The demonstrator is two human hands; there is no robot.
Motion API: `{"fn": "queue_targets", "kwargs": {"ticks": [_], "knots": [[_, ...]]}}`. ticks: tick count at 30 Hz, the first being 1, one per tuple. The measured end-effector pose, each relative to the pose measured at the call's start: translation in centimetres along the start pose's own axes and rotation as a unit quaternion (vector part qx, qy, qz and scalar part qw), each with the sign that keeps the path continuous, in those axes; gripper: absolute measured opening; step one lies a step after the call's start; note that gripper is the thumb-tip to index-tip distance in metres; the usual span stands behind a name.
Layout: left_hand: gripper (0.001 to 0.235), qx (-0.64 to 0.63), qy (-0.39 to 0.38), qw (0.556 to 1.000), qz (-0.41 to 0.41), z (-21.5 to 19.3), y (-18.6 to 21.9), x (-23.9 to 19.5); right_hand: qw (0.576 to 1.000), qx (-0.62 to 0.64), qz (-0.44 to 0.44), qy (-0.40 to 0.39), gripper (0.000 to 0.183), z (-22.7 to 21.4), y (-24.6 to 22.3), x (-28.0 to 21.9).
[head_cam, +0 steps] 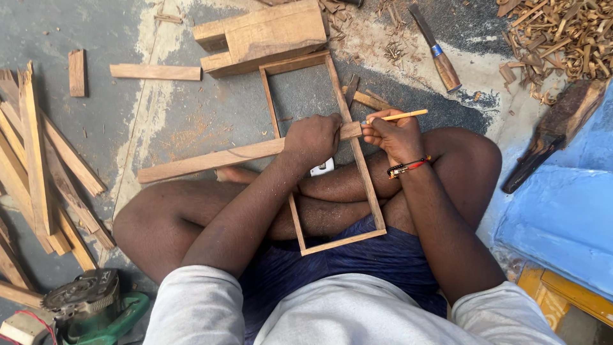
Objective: The person assembles a small wooden frame by hammering nails into the joints of wooden slats. They use a hammer and nails to secure the pieces together, then mark the wood with a pencil.
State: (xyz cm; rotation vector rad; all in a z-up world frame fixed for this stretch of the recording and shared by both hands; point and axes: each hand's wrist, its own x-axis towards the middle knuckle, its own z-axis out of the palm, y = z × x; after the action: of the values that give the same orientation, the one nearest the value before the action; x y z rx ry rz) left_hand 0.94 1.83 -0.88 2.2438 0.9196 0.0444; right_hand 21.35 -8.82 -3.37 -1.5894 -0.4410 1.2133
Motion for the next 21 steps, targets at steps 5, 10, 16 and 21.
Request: {"fn": "queue_targets", "kwargs": {"ticks": [5, 10, 16, 21], "knots": [[0.023, -0.001, -0.002, 1.0, 0.0, -0.1, 0.0, 0.0, 1.0, -0.013, 0.005, -0.022, 0.009, -0.2, -0.5, -1.2], [0.023, 0.008, -0.011, 1.0, -0.002, 0.0, 0.1, 0.1, 0.999, -0.031, -0.002, -0.015, 0.009, 0.0, -0.9, -1.8], [0.024, 0.007, -0.02, 1.0, -0.004, 0.0, 0.1, 0.2, 0.998, -0.052, -0.018, -0.003, 0.007, 0.6, -1.3, -2.0], [0.024, 0.017, -0.007, 1.0, 0.006, 0.3, 0.0, 0.0, 0.998, -0.053, -0.032, -0.015, 0.008, 0.5, -1.1, -2.2]]}}
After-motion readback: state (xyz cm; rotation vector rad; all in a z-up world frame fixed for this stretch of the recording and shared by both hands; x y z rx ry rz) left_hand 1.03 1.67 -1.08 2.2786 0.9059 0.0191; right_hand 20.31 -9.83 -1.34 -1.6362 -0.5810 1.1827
